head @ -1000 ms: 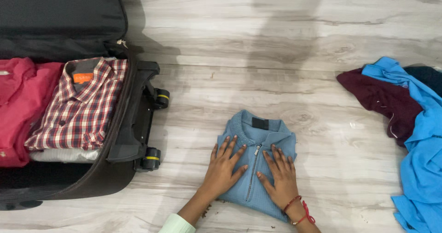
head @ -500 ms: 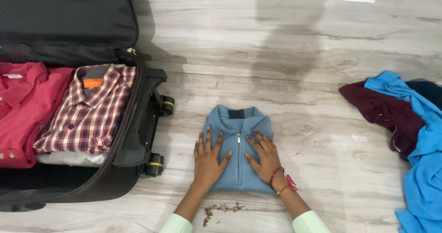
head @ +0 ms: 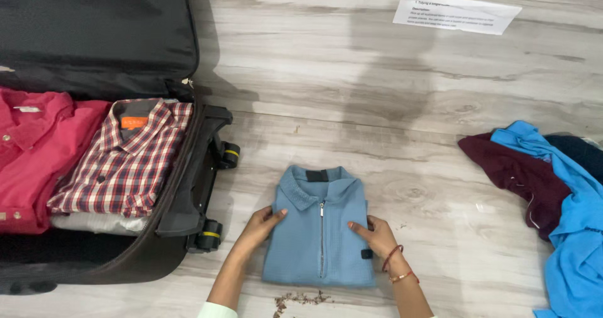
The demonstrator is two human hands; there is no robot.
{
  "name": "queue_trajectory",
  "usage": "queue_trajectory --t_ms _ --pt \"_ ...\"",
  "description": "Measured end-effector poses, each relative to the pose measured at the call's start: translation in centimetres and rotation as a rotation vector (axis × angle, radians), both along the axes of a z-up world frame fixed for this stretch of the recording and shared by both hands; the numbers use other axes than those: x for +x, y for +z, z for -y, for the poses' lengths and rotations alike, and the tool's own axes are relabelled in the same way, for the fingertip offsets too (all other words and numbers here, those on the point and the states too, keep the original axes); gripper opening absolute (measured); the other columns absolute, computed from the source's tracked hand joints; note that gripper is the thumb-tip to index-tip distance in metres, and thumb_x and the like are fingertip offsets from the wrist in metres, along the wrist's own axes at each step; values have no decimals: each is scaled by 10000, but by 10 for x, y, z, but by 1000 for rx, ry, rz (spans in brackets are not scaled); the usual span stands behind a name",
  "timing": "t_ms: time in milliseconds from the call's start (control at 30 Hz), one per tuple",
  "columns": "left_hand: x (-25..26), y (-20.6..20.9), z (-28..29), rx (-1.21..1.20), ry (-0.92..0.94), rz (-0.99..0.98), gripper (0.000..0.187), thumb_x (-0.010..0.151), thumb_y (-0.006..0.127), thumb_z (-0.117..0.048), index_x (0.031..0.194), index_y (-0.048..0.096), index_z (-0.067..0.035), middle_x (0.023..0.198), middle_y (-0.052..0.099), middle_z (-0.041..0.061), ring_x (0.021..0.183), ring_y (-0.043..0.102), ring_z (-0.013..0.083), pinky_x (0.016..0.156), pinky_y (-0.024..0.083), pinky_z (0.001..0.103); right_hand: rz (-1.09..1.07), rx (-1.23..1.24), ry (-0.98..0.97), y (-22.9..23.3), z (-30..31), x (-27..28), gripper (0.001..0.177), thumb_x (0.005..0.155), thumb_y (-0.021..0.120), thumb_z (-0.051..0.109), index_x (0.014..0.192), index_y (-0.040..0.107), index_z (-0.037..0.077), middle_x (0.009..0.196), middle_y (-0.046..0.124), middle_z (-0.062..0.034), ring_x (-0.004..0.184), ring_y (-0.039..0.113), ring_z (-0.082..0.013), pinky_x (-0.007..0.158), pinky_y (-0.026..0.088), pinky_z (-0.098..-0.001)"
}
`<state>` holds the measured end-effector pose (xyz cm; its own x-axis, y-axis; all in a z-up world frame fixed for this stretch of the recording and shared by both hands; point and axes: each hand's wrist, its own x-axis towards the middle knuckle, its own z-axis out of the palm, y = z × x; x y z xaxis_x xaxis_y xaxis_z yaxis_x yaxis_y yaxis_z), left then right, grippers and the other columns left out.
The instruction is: The person buttons a red shirt, folds it, and places it into an open suitcase before folding a blue shirt and adding it to the suitcase.
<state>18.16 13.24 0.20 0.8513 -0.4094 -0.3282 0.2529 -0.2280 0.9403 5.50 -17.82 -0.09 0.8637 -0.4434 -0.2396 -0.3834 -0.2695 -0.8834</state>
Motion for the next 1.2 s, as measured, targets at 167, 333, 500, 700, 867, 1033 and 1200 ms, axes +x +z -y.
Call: queue_trajectory --t_ms 167,333,500,700,867,1033,1200 --pt "-19 32 -3 -12 -60 -105 798 906 680 -425 1536 396 -25 1509 547 179 1408 515 288 1145 404 372 124 6 132 -14 1 -5 431 913 797 250 1140 689 -100 993 747 -234 866 666 -259 769 567 -361" --pt "-45 34 -12 -220 -105 40 833 931 665 -272 1595 218 -40 1585 436 152 1458 419 255 1186 345 362 222 -11 175 10 -21 -9 510 942 701 193 1349 486 -27 1203 691 -194 1079 682 -245 909 563 -333" --pt "-80 81 -56 -196 -160 238 848 966 645 -266 1602 146 -9 1607 382 167 1484 368 243 1197 317 356 285 202 359 91 -50 -23 900 830 648 62 1619 223 143 1456 491 -95 1223 602 -245 983 522 -370" --pt "-102 186 -119 -157 -172 464 809 984 621 -200 1603 151 25 1612 362 160 1480 341 215 1204 276 342 422 -135 623 192 -95 -24 589 916 635 43 1491 515 76 1519 584 -133 1450 482 -251 1181 337 -395" --pt "-57 263 -187 -93 -94 604 730 956 584 -104 1589 241 21 1573 439 121 1425 404 172 1183 298 323 661 -185 689 254 -157 4 680 905 685 111 1538 440 60 1552 534 -162 1447 477 -252 1179 351 -376" --pt "29 328 -265 -57 79 595 637 895 549 -32 1527 474 -37 1382 619 90 1192 600 120 1050 462 286 788 -106 794 263 -233 86 831 930 735 188 1619 288 60 1641 403 -213 1513 382 -331 1205 324 -404" --pt "116 322 -304 761 225 874 702 884 634 -150 1546 427 -41 1449 546 211 1228 578 321 1018 450 409 1004 -348 744 224 -324 200 843 949 783 179 1570 286 -99 1554 413 -362 1443 423 -435 1178 353 -462"
